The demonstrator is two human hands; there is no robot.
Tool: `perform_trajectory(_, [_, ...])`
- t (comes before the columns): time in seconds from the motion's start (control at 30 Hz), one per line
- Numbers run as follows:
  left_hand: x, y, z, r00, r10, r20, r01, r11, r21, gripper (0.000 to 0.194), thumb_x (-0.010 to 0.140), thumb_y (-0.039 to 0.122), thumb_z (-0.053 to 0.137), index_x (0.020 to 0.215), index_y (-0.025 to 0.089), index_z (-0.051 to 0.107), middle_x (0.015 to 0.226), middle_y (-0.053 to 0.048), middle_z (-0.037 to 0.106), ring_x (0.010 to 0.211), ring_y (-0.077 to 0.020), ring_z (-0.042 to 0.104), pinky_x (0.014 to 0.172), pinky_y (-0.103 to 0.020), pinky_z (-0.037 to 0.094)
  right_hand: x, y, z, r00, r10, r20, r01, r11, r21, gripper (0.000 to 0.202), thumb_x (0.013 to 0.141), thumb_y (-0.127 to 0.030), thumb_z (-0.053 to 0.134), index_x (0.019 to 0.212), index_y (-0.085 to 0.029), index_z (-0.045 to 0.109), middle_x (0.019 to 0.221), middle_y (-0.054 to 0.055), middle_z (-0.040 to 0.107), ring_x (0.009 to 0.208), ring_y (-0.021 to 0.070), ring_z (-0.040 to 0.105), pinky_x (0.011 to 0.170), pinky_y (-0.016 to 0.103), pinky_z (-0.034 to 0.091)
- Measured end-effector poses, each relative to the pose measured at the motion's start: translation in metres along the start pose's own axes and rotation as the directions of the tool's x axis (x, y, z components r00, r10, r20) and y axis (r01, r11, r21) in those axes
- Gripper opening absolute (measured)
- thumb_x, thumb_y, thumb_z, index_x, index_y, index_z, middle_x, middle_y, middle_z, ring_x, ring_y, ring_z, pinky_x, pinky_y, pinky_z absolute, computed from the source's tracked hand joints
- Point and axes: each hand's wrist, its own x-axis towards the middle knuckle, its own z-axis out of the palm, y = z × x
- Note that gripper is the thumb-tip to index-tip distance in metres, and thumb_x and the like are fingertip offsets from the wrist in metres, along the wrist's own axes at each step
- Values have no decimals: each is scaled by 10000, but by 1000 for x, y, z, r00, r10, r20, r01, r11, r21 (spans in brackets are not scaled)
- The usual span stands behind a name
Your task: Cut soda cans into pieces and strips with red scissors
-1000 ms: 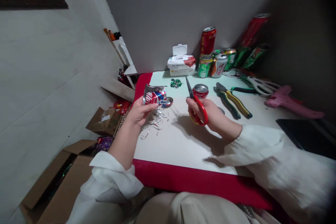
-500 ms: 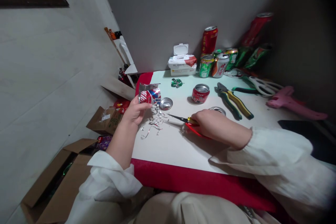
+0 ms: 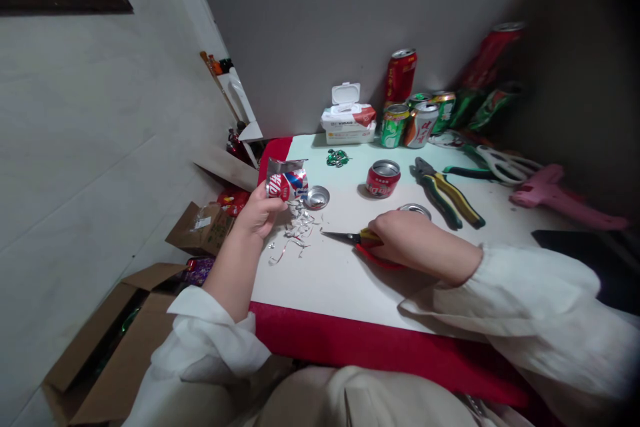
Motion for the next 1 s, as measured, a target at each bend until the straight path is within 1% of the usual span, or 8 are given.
perform_trajectory(0.13, [-1, 0, 2, 1000, -3, -9, 3, 1000, 4, 497, 392, 6, 664, 863, 162, 688, 749, 18, 703, 715, -139, 609, 684, -248, 444, -1, -1, -4, 1000, -9, 12, 10, 1000, -7, 234, 869, -297, 576, 854, -155, 761, 871, 172, 775, 818, 342, 746, 667, 366, 431])
perform_trajectory(0.3, [-3, 2, 4, 1000, 0, 0, 0, 1000, -5, 525, 390, 7, 664, 892, 158, 693, 775, 11, 716, 732, -142, 612, 682, -246, 438, -1, -2, -5, 1000, -7, 14, 7, 1000, -14, 216, 860, -262, 578, 866, -155, 766, 874, 172, 774, 832, 344, 751, 681, 368, 453])
perform_trajectory(0.57, [-4, 2, 5, 999, 20, 39, -19, 1000, -23, 603, 407, -2, 651, 982, 173, 698, 834, 3, 728, 781, -169, 638, 747, -281, 463, -3, -4, -9, 1000, -8, 21, 9, 1000, -10, 217, 874, -255, 577, 878, -150, 767, 916, 185, 776, 866, 345, 751, 721, 374, 469])
perform_trajectory(0.77, [-5, 1, 6, 999, 26, 31, -25, 999, -28, 580, 403, -4, 650, 953, 177, 691, 826, 11, 725, 761, -158, 630, 729, -274, 458, -1, -2, -7, 1000, 1, 5, -1, 1000, -22, 188, 861, -260, 614, 876, -147, 763, 904, 183, 774, 867, 351, 747, 697, 370, 465])
perform_trajectory(0.87, [-5, 1, 6, 999, 28, 36, -27, 999, -29, 607, 403, -5, 643, 981, 175, 686, 845, 5, 731, 785, -160, 639, 747, -272, 462, -2, -1, -5, 1000, -11, -15, 11, 1000, -26, 174, 860, -252, 623, 885, -143, 757, 904, 177, 772, 872, 347, 745, 691, 364, 461])
perform_trajectory(1.0, [-5, 1, 6, 999, 23, 42, -22, 1000, -19, 600, 411, -1, 642, 982, 178, 676, 838, 6, 728, 763, -158, 637, 732, -274, 461, -2, 0, -6, 1000, -1, -20, 1, 1000, -19, 185, 876, -281, 627, 893, -144, 750, 890, 168, 767, 859, 335, 743, 671, 353, 444])
